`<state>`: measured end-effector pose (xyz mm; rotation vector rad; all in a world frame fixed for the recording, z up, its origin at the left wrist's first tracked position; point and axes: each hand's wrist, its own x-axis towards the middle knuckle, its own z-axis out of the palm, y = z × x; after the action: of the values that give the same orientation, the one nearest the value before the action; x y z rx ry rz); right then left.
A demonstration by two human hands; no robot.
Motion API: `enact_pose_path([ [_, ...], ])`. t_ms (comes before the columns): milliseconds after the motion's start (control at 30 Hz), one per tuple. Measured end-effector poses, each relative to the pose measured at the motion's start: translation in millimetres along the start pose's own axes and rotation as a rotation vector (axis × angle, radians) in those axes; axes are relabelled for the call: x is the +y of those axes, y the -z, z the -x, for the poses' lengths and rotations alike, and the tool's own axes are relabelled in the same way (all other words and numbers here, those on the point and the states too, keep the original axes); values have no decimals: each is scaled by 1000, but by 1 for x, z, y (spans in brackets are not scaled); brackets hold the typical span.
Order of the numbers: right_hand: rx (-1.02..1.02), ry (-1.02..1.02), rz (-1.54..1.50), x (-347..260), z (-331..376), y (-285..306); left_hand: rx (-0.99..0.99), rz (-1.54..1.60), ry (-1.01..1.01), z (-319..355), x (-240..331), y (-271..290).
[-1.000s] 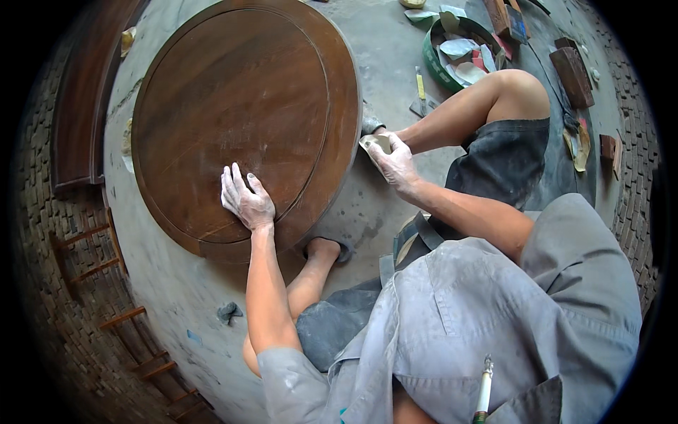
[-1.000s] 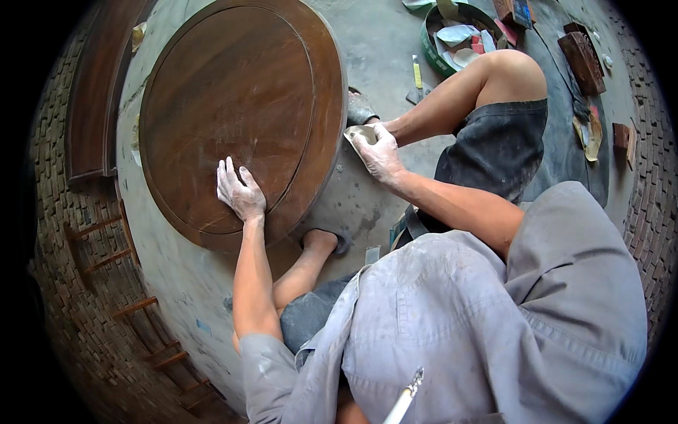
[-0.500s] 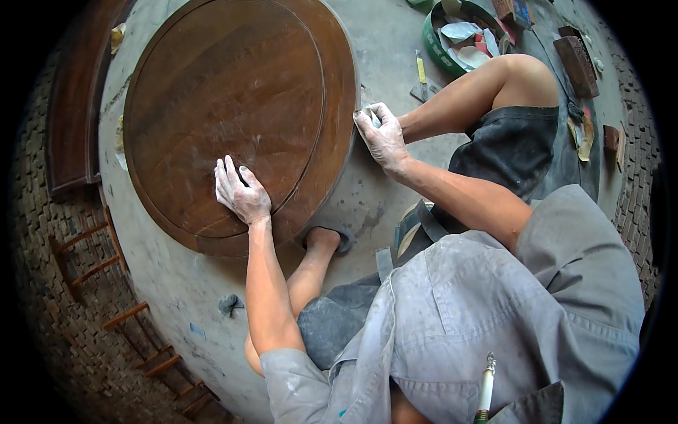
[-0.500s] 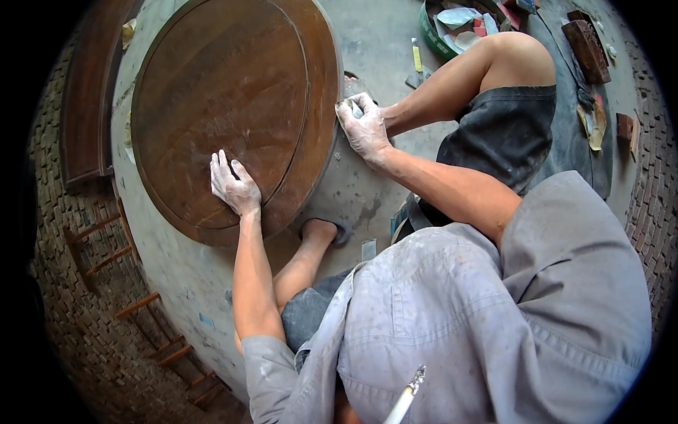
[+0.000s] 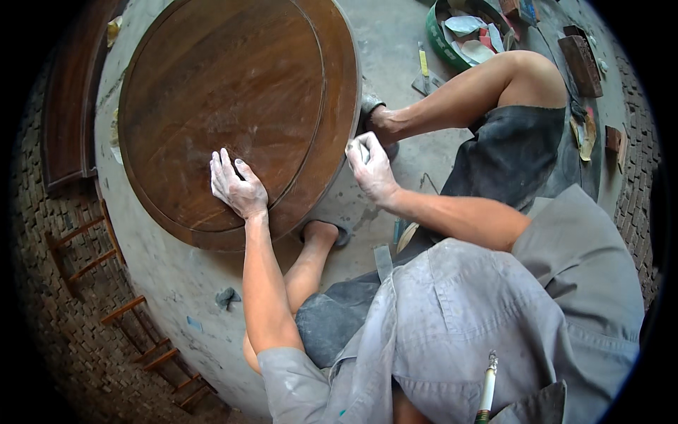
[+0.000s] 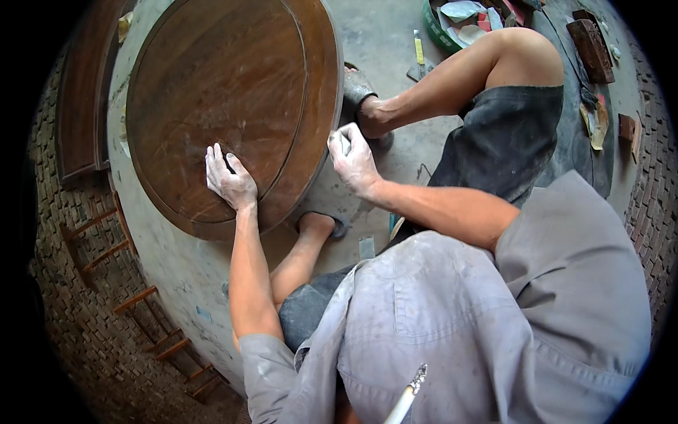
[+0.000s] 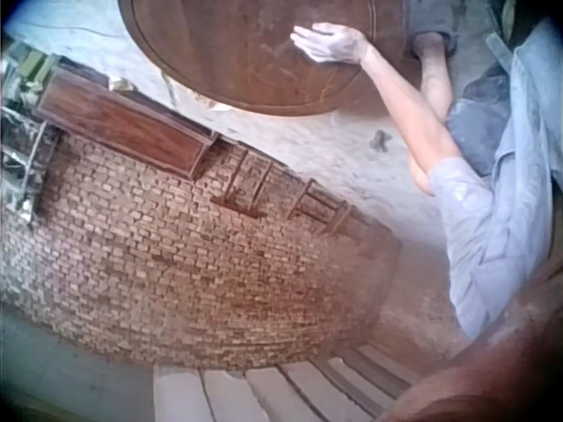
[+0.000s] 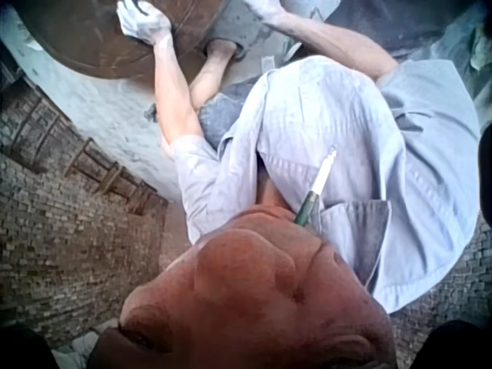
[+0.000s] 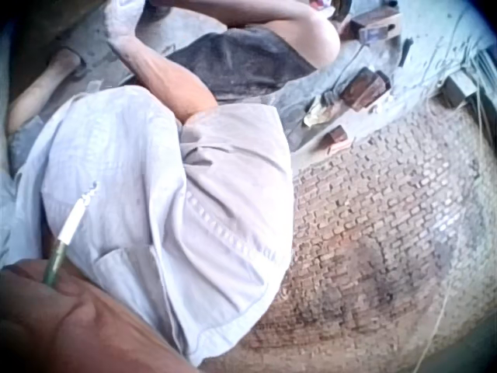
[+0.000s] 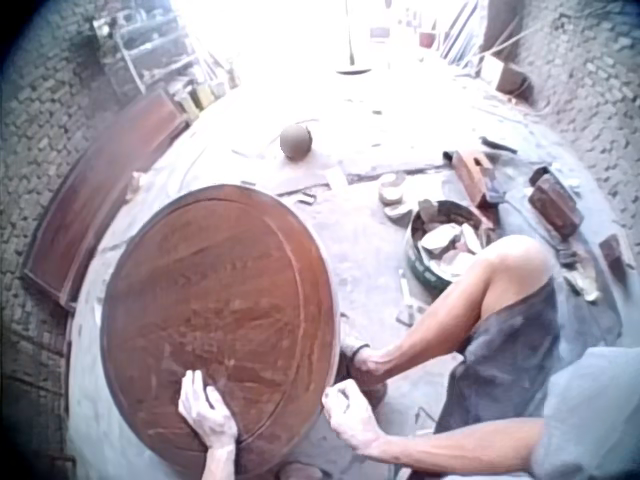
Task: The person sits on the floor and sands a round wooden table with sandpaper. They use both hands to rub the surface, occasionally switching sandpaper sheets and continuing to sand the tabletop.
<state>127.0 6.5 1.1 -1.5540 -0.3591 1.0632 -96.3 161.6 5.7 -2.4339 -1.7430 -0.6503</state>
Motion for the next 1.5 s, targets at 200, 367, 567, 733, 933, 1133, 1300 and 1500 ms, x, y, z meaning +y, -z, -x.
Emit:
enact_pose_path([
  [200,128,171,233,-21,-58,21,-3,-1,2,-2,2,1],
  [367,4,-11,56,17,23,-12,8,-2,3,1,1,0],
  [567,-116,-107,41,10,43,-16,3,22,12,4,-2,-1],
  [733,-5,13,78,2,-2,0,19,2,7,-1,2,-2],
  [933,-206,-189,133,33,77,-44,29,2,-2,-2,1,-2],
  [1133,-171,-136,89,-7,6,13,38,27,-1,1,-2,-1],
  [1300,-88,67,163,-34,-88,43,16,17,8,0,4,2],
  [1500,-138,42,199,-100,-168,54,8,4,12,-1,3,4],
])
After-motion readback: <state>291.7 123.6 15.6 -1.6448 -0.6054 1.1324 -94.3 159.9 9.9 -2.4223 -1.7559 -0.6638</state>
